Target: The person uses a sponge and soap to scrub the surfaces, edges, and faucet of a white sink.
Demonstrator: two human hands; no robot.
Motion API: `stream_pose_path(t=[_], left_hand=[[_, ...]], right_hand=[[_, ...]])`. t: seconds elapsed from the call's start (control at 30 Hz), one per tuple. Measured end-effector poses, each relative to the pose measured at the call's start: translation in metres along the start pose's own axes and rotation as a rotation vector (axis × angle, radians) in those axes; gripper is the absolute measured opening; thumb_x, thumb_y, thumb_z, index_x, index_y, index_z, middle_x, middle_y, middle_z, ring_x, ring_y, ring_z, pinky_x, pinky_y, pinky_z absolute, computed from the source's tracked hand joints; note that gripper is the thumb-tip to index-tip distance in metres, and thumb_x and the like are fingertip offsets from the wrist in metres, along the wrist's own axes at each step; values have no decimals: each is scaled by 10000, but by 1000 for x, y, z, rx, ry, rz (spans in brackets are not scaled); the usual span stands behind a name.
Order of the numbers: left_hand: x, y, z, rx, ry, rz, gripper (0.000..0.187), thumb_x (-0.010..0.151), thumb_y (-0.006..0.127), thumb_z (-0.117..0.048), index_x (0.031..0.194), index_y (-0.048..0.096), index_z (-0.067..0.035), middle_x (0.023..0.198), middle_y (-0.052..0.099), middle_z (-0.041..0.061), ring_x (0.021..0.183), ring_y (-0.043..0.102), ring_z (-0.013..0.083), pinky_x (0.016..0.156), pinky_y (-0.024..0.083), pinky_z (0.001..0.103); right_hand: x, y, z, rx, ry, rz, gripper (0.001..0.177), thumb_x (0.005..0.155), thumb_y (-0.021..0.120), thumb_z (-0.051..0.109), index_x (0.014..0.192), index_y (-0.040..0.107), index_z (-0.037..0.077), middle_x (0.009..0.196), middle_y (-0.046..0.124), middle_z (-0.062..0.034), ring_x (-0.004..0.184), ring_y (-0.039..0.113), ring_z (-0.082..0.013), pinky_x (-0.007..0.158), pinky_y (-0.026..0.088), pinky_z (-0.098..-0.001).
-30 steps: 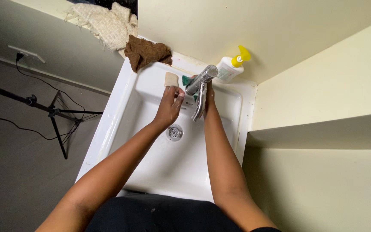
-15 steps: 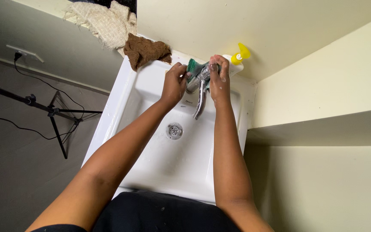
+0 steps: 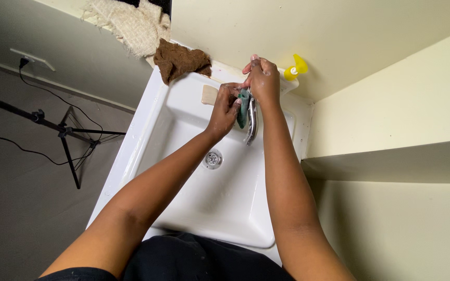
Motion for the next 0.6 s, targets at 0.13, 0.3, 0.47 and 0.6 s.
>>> stream_pose_path(t=[0.13, 0.3, 0.47, 0.6], left_hand=[[1, 2, -12, 69, 150, 104, 846, 849, 560, 144, 1606, 229, -36, 1542, 383, 181, 1429, 444, 321, 1150, 406, 374], [34, 12, -2, 393, -8, 184, 643, 790, 765, 51, 1372, 499, -7, 1216, 657, 173, 1090, 650, 271, 947, 517, 367], [42, 18, 8, 188, -18, 208, 552, 747, 770, 52, 1266, 585, 5, 1014, 743, 137, 919, 686, 237, 841, 535, 354], [35, 12, 21, 289, -89, 62, 433, 736, 803, 20, 1125, 613, 13, 961, 735, 134, 888, 710, 235, 819, 546, 357]], right_hand=[[6, 1, -9, 95, 48, 3, 449, 1083, 478, 321, 767, 626, 39, 487, 531, -44, 401, 538, -131, 469, 449, -286], [8, 6, -10, 129, 27, -10, 435, 1075, 483, 305, 753, 612, 42, 491, 527, -30, 394, 526, -125, 466, 462, -286], [4, 3, -11, 48, -10, -74, 392, 1070, 496, 250, 773, 626, 31, 523, 559, -36, 463, 605, -121, 519, 515, -294], [3, 4, 0, 95, -126, -100, 327, 1072, 491, 189, 830, 627, 15, 584, 623, -39, 553, 679, -115, 594, 564, -295]])
Point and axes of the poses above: each hand's wrist, its own x-axis towards the middle knuckle, its own y-axis out of the palm, z = x × y, the point moved 8 cm from there along x, towards the middle knuckle
